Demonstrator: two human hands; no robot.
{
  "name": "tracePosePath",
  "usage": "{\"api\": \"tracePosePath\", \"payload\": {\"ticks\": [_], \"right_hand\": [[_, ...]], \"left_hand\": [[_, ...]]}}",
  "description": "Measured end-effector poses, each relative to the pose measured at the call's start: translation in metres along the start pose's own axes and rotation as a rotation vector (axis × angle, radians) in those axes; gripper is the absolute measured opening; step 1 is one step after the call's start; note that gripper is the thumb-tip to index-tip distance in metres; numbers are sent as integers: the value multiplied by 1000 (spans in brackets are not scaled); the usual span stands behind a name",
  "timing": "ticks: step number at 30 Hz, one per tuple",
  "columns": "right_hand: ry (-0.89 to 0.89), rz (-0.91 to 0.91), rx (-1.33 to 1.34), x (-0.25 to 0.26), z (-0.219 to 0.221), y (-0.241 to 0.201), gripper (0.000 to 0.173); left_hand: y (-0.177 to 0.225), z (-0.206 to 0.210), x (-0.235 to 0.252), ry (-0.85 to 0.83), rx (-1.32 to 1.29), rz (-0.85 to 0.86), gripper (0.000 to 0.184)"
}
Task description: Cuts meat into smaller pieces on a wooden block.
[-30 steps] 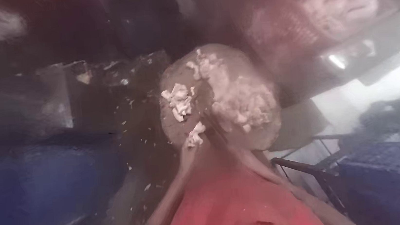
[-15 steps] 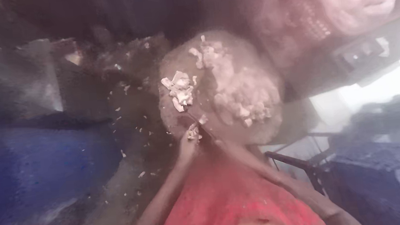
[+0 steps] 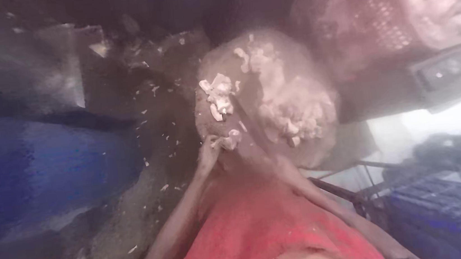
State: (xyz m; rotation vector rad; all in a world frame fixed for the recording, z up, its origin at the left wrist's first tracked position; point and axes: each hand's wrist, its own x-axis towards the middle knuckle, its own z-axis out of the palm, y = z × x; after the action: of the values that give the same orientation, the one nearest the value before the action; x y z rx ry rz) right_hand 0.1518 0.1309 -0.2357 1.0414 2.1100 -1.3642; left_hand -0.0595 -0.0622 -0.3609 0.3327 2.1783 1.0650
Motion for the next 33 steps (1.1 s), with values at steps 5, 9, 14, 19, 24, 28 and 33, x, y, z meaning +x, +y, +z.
{"api": "tracePosePath", "payload": {"ticks": [5,9,14,19,24,28,33], "right_hand": [[-47,-215,-16,-12,4,-25,40],[-207,-92,-311,43,33,36,57],[-139,-4,-142,24,26,1,59],[-134,-324,150,0,24,-35,37],[-359,-117,-232,54,53,18,54],[-258,-96,-236,36,47,41,59],[48,-29,-211,-1,12,83,50]], "left_hand": [[-1,-3,-7,147,-31,-8,29],[1,-4,-19,128,-296,-47,24],[-20,-7,-40,4,-561,-179,26],[-49,1,-51,-7,-599,-207,25],[-56,-5,-45,-18,-634,-196,24],[-75,-52,-41,288,-371,-114,44],[-30,-66,-17,205,203,118,43]]}}
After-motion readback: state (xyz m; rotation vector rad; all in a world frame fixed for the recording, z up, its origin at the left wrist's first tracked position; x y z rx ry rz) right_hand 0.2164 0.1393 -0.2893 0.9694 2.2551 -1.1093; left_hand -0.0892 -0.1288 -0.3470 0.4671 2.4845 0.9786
